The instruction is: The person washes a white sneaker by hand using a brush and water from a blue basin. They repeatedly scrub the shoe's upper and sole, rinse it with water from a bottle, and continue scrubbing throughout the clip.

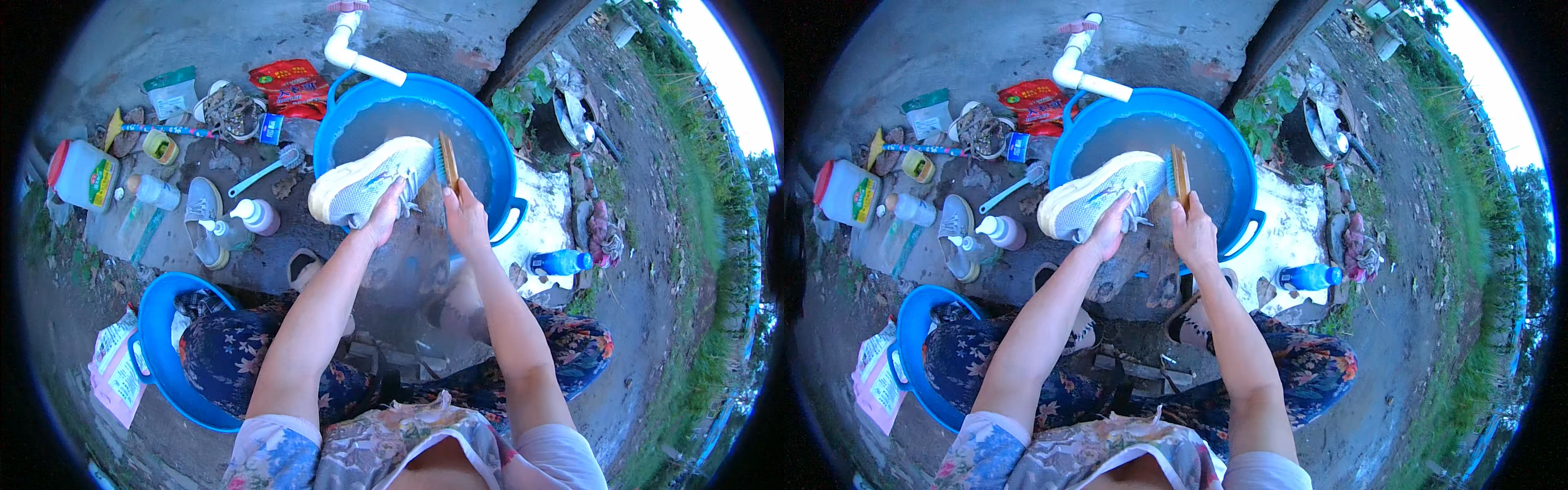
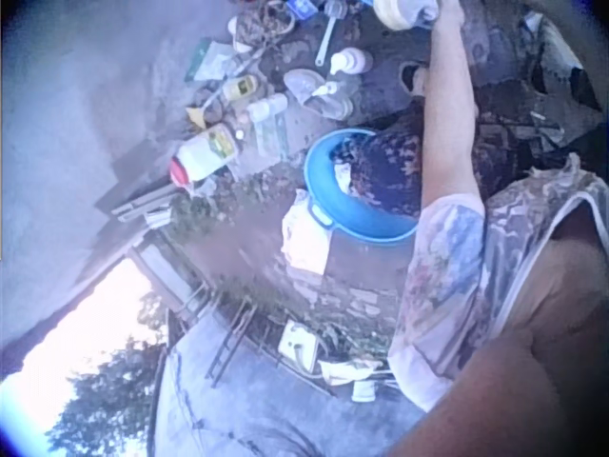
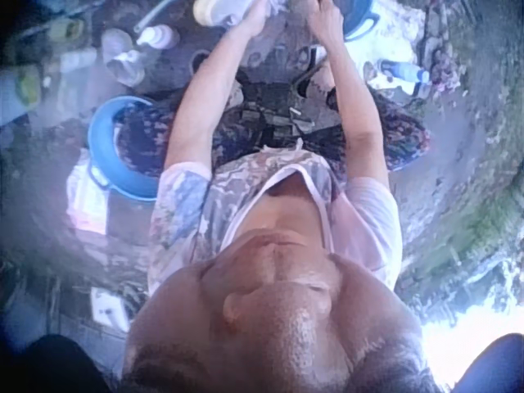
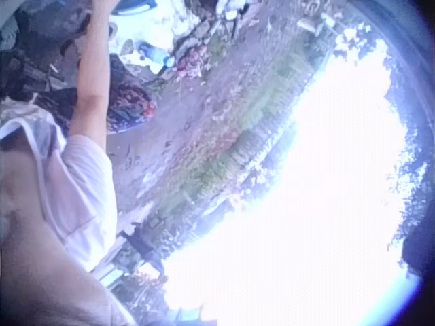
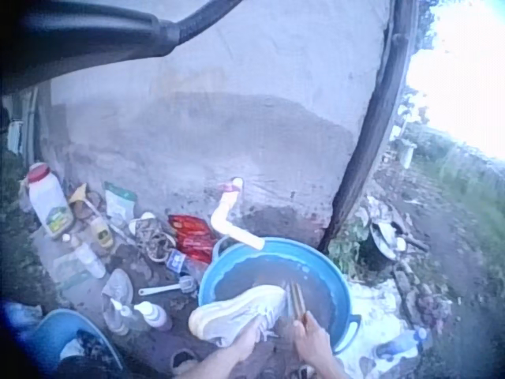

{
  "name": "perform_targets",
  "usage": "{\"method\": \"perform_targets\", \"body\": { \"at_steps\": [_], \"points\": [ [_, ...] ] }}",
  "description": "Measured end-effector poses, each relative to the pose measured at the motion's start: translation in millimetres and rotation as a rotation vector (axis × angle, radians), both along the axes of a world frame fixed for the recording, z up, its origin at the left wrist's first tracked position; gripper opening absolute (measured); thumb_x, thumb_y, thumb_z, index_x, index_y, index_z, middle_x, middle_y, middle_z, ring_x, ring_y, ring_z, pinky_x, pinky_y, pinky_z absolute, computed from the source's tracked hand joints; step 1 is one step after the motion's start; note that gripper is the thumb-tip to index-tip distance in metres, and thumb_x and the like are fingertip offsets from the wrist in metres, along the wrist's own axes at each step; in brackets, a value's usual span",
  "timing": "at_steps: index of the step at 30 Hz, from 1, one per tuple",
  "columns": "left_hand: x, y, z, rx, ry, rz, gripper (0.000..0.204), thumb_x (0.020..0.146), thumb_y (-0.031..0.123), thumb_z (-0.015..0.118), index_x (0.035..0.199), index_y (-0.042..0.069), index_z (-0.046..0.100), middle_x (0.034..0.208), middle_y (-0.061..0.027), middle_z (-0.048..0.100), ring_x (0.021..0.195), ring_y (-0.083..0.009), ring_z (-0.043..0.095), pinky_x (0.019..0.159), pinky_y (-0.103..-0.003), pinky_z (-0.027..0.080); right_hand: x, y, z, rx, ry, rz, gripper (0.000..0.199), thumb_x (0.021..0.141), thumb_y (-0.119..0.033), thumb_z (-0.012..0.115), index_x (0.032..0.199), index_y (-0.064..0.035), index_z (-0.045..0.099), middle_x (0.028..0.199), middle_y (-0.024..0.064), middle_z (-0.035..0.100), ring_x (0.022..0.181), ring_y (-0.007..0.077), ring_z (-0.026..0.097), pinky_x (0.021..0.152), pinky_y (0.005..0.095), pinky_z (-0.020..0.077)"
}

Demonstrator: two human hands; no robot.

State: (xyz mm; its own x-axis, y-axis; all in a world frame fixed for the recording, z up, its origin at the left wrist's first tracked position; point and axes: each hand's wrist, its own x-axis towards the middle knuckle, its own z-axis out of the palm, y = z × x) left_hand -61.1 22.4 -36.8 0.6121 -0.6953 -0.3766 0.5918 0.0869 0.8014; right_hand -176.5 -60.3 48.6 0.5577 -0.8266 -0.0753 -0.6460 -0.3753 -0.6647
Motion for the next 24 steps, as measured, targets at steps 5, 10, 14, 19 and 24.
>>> {"method": "perform_targets", "body": {
  "at_steps": [5,10,14,19,24],
  "points": [
    [11,23,52,-0.351,0.338,0.021,0.079,0.089,0.069,0.023,0.139,0.009,0.036,0.136,-0.0094,0.046,0.123,-0.0236,0.045,0.106,-0.04,0.032,-1,62,12,-0.193,-0.019,0.345,0.056,0.088,-0.026,0.058,0.135,-0.0013,0.04,0.096,0.027,0.063,0.087,0.0407,0.063,0.075,0.0454,0.0503],
    [13,21,61,-0.441,0.274,0.01,0.087,0.085,0.074,0.022,0.139,0.008,0.035,0.137,-0.0105,0.045,0.124,-0.0252,0.045,0.107,-0.041,0.031,17,28,5,-0.241,0.032,0.213,0.055,0.089,-0.031,0.055,0.133,-0.0023,0.04,0.078,0.0234,0.064,0.07,0.0373,0.065,0.06,0.0484,0.0526],
    [16,27,66,-0.48,0.365,0.041,0.1,0.076,0.084,0.025,0.138,0.006,0.036,0.135,-0.016,0.045,0.122,-0.0305,0.046,0.105,-0.041,0.034,-2,71,-7,-0.429,-0.034,0.453,0.06,0.087,-0.032,0.058,0.136,-0.0031,0.037,0.077,0.0254,0.063,0.07,0.0404,0.065,0.061,0.0506,0.0526],
    [19,17,64,-0.515,0.352,0.036,0.101,0.076,0.084,0.022,0.14,0.007,0.033,0.136,-0.0124,0.046,0.124,-0.0301,0.044,0.106,-0.043,0.032,18,25,-3,-0.323,0.022,0.264,0.058,0.088,-0.032,0.056,0.135,-0.0037,0.037,0.081,0.0239,0.064,0.068,0.0383,0.065,0.058,0.0481,0.0528],
    [24,25,55,-0.542,0.405,0.026,0.098,0.077,0.083,0.022,0.14,0.008,0.033,0.138,-0.0128,0.043,0.126,-0.0296,0.042,0.108,-0.043,0.029,-3,65,-7,-0.515,-0.05,0.442,0.06,0.089,-0.033,0.056,0.138,-0.0053,0.034,0.085,0.0274,0.063,0.071,0.0399,0.065,0.059,0.0481,0.0524]
  ]
}}
